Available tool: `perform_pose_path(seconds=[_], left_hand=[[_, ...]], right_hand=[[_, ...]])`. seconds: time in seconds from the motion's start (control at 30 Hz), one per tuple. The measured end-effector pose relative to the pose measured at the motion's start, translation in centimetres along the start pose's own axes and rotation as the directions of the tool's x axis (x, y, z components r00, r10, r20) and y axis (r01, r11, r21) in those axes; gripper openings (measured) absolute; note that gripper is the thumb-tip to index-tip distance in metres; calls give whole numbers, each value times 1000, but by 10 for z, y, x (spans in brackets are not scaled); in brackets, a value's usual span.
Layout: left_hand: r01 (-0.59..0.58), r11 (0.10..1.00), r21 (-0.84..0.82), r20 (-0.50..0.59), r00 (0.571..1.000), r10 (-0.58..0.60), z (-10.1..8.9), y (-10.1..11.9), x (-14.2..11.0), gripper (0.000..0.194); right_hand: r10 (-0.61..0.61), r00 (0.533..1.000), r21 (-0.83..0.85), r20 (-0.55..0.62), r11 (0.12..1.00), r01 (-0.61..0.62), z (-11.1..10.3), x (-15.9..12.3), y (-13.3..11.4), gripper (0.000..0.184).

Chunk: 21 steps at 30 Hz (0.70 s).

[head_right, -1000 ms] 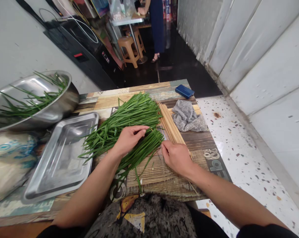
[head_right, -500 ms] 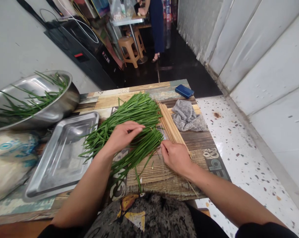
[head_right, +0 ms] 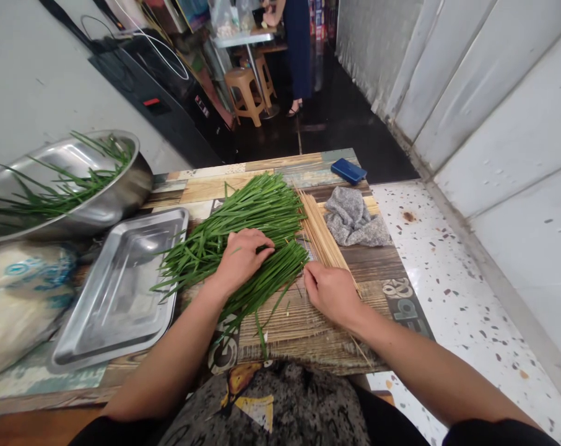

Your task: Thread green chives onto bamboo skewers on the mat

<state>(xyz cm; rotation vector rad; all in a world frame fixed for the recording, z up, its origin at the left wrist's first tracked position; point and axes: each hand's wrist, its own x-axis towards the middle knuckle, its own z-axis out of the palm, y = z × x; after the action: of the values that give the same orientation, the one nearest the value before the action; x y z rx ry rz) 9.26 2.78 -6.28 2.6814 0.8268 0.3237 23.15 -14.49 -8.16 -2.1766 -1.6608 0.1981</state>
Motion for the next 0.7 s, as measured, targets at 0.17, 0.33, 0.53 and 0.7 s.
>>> perform_pose_path(seconds=[0.17,0.33,0.53,0.7], left_hand=[[63,987,-145,-54,996,-72,1,5,0,12],[135,929,-344,-58,985,-164,8,11,3,18],[103,926,-362,-85,986,-142,11,15,2,19],[73,918,-389,-128,983,-132,12,13,2,18]], right_hand=[[-11,1000,40,-2,999,11,0,0,0,35],[-18,1000,61,4,998,18,-2,0,0,36],[-15,1000,50,2,999,15,-3,0,-1,33],[-37,999,48,-20,998,38,-3,0,-1,33]])
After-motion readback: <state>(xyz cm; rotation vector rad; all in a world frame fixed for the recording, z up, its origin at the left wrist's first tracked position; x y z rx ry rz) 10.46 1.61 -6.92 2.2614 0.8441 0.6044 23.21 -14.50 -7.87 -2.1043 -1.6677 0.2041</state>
